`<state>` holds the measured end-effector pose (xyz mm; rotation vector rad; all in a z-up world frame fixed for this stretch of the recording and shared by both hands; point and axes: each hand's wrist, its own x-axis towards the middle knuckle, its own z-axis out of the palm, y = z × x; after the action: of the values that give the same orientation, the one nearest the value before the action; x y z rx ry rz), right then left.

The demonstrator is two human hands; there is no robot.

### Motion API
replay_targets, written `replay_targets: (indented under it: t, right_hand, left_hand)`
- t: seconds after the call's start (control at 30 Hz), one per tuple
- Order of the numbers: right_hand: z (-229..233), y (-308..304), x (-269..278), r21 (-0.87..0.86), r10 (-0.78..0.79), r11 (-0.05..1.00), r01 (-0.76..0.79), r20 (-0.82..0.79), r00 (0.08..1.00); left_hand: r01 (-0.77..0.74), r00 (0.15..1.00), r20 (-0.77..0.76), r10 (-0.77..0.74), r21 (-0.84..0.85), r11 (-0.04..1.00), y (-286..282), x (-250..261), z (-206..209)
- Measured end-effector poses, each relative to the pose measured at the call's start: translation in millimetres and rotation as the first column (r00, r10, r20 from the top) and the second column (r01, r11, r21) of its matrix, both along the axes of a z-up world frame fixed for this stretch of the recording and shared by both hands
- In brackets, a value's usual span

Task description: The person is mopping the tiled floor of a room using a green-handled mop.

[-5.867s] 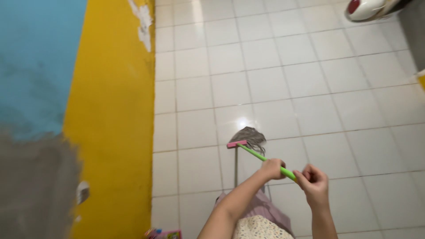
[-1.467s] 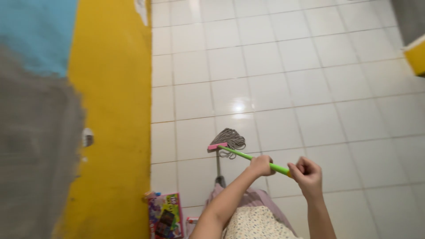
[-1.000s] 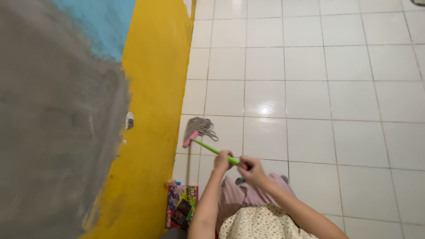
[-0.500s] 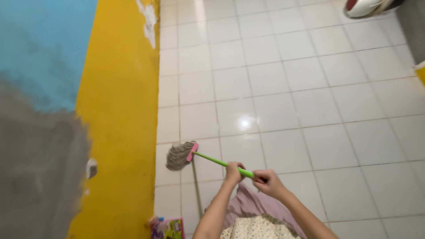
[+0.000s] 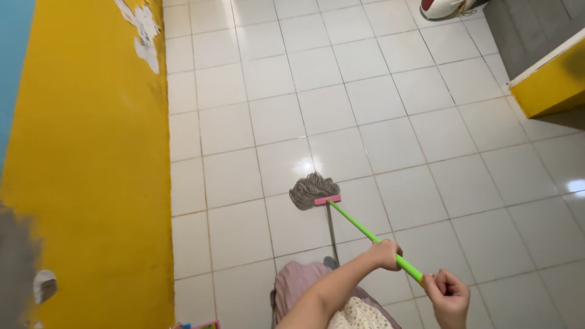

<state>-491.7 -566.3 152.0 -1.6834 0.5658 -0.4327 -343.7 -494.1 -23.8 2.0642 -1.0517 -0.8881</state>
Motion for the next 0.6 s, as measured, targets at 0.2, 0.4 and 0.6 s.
replay_targets:
  t: [0.2, 0.4, 0.6]
  right_hand:
    - [-10.6, -15.5, 35.6, 0.110, -0.091, 0.990, 0.083, 0.074, 0.993]
    - [-72.8, -6.5, 120.7, -0.054, 0.096, 0.994, -0.093, 0.052, 0.994]
    - [-110.2, 31.5, 187.4, -0.040, 0.167, 0.986, -0.164, 0.099, 0.981]
  left_hand:
    - [-0.022, 0.999, 0.050, 0.014, 0.160, 0.987, -23.0, 40.7, -8.3]
    - [-0.335, 0.935, 0.151, 0.322, 0.070, 0.940, 13.0, 119.1, -46.7]
    - [-0.496, 0.857, 0.200, 0.474, 0.074, 0.865, 56.5, 155.5, -45.1]
